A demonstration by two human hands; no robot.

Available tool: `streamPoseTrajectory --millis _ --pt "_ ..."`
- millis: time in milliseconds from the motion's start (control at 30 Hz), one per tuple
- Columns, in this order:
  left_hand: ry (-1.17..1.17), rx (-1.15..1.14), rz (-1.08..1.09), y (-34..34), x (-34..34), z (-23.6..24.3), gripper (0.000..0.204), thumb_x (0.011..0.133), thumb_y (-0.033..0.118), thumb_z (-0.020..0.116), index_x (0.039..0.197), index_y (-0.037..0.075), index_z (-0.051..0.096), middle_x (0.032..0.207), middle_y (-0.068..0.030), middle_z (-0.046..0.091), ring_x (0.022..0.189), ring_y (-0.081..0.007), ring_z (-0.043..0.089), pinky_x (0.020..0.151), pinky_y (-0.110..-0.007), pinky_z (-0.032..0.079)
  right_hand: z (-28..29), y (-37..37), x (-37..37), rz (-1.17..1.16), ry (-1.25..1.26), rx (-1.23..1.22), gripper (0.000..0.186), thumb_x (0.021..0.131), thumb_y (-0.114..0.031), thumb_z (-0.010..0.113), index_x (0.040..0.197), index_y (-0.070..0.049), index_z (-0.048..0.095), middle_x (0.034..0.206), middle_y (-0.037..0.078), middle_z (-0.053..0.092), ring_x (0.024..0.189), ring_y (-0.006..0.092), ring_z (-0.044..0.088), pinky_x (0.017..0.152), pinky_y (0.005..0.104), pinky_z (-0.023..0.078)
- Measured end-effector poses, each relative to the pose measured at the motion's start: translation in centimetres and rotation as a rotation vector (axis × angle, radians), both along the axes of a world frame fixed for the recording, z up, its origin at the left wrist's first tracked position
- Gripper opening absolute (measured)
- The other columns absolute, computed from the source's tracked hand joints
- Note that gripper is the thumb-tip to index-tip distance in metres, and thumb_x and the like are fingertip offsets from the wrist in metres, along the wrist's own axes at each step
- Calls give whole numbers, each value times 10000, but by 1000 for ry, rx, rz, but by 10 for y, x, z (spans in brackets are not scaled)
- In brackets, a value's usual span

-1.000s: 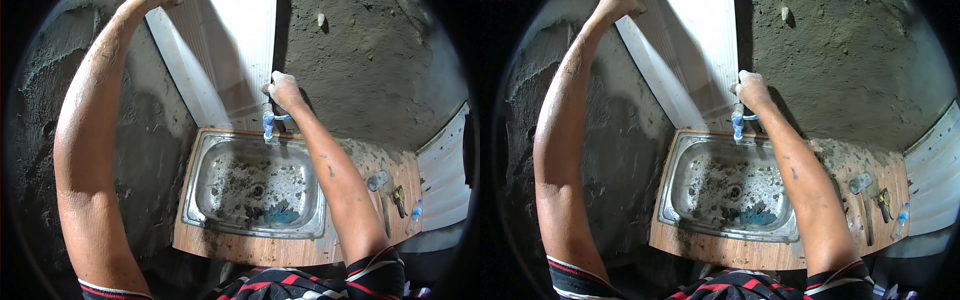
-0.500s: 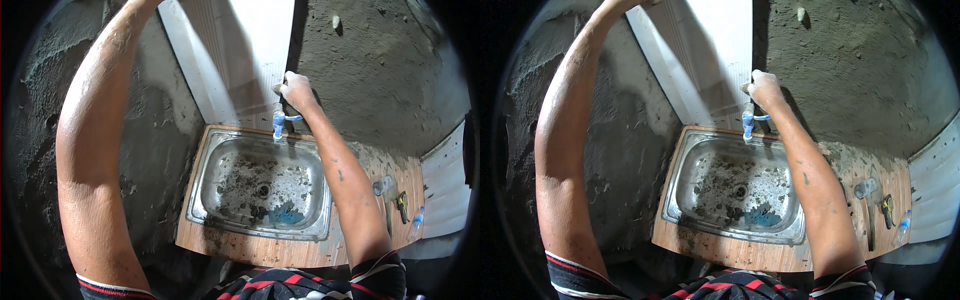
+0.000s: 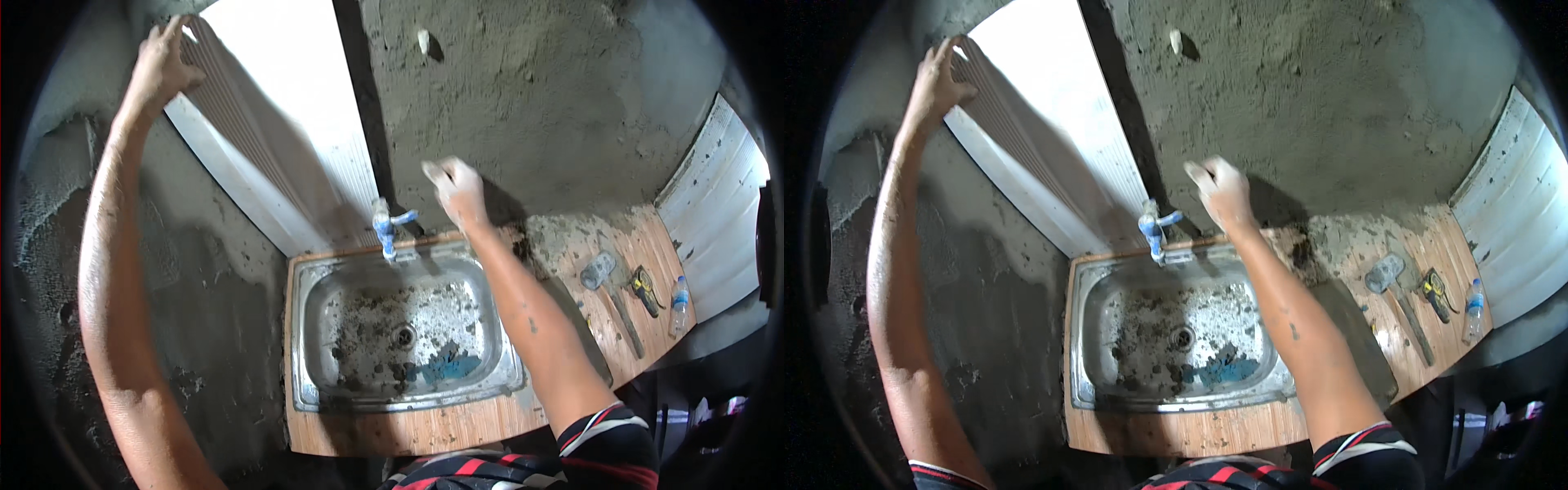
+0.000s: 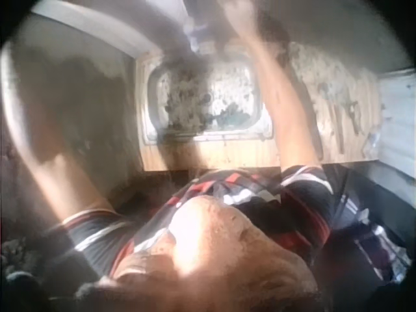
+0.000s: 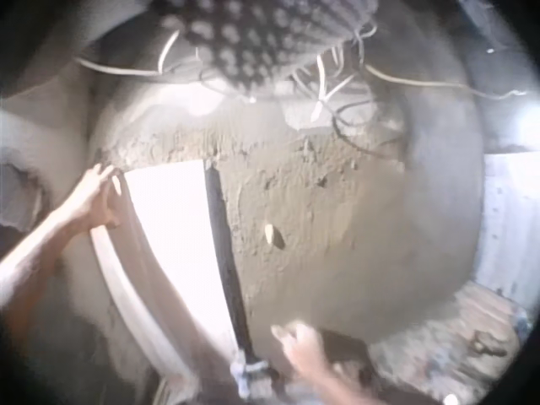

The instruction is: The person cleans the wall and sink edge with a sponge, then pours liquid from a bucket onto the back of a tile and presses the tile onto the wall above the sink.

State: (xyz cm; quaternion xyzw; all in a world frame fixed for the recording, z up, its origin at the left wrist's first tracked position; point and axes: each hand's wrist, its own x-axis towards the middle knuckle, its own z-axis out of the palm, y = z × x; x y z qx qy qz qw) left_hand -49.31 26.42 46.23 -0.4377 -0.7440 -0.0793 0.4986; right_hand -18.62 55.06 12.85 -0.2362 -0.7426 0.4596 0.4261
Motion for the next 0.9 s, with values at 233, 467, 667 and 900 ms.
streamPoseTrajectory --millis 233,467,667,900 --pt "-129 -15 51 5 62 1 941 602 48 872 1449 114 467 1269 -219 553 1225 -432 525 1052 -501 495 -137 -18 15 120 -538 81 357 916 -329 665 916 29 679 905 243 715 845 343 708 784 452 540" --pt "-215 -28 29 1 38 4 923 602 27 847 1444 82 472 1306 -222 547 1186 -399 571 1027 -448 505 -167 -99 -80 530 -395 54 186 904 -204 635 1014 -65 693 976 213 703 896 377 675 808 471 528" --pt "-178 -57 102 -5 33 15 919 607 51 823 1453 69 465 1361 -219 546 1269 -359 541 1068 -431 469 -183 -135 -138 560 -439 105 228 953 -191 603 1097 -40 695 1011 204 680 981 381 631 836 498 499" --pt "-268 -62 36 9 16 16 956 616 56 867 1474 57 446 1400 -196 556 1318 -343 528 1105 -429 431 -224 -116 -146 -174 -224 1250 122 893 -107 576 904 -29 669 747 191 645 715 359 634 672 522 450"
